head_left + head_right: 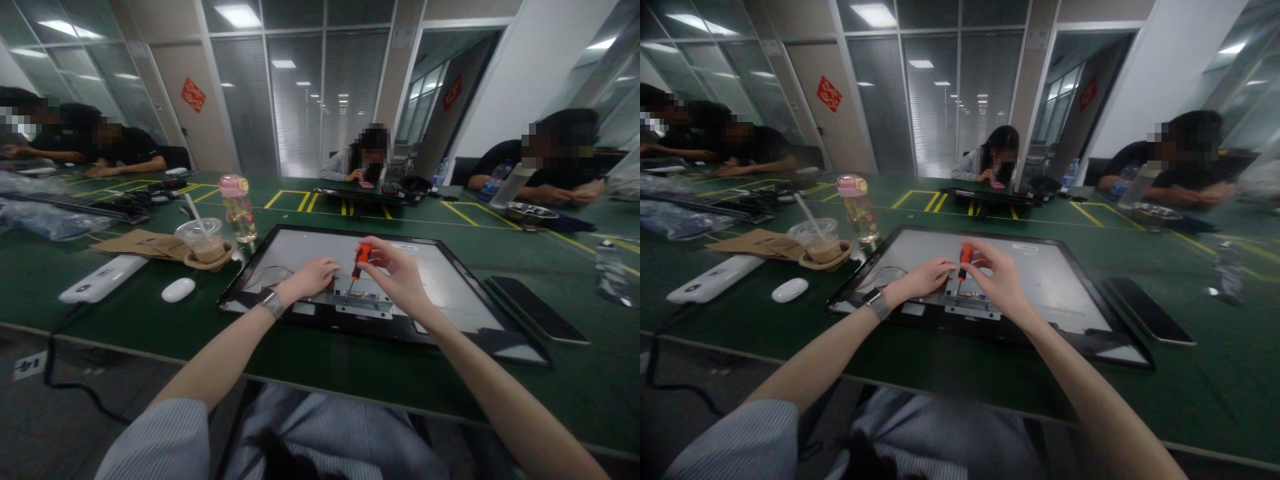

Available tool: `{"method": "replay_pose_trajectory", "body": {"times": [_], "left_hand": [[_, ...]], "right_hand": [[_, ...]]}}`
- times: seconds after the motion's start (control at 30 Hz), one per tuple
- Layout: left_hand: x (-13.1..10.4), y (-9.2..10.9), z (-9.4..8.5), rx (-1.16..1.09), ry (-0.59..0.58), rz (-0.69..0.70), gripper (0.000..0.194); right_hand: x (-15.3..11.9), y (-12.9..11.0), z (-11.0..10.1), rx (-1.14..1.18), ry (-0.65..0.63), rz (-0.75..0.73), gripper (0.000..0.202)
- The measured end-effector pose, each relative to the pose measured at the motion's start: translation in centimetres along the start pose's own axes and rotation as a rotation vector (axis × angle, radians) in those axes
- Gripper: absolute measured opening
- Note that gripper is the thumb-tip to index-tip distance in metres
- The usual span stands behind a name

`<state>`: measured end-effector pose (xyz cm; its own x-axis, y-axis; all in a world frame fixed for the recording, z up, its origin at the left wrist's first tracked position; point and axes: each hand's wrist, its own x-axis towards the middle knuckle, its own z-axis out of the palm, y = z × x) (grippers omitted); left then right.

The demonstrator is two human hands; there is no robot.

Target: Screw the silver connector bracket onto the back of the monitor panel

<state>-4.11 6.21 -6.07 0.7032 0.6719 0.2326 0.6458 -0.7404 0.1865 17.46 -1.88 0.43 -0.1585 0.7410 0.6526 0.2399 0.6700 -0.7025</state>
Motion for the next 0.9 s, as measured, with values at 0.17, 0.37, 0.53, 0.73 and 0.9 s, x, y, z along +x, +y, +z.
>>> {"method": "replay_pose_trajectory", "body": {"times": [0.17,0.37,0.53,0.73,0.9], "left_hand": [[0.0,0.1,-0.1,-0.011,-0.008,-0.013,0.037],[0.1,0.1,0.0,-0.018,-0.004,-0.011,0.037],[0.2,-0.1,0.2,-0.019,-0.007,-0.02,0.034],[0.1,-0.1,0.3,-0.009,0.004,-0.015,0.034],[0.1,-0.1,0.2,-0.013,0.01,0.0,0.034]], "right_hand": [[0.0,0.0,-0.1,-0.051,-0.03,-0.028,0.034],[-0.3,0.3,0.4,-0.033,-0.074,-0.045,0.045],[-0.4,0.6,0.5,-0.056,-0.105,-0.061,0.046],[-0.5,1.1,0.6,-0.051,-0.082,-0.054,0.049],[-0.6,1.1,1.0,0.086,-0.168,-0.051,0.049]]}}
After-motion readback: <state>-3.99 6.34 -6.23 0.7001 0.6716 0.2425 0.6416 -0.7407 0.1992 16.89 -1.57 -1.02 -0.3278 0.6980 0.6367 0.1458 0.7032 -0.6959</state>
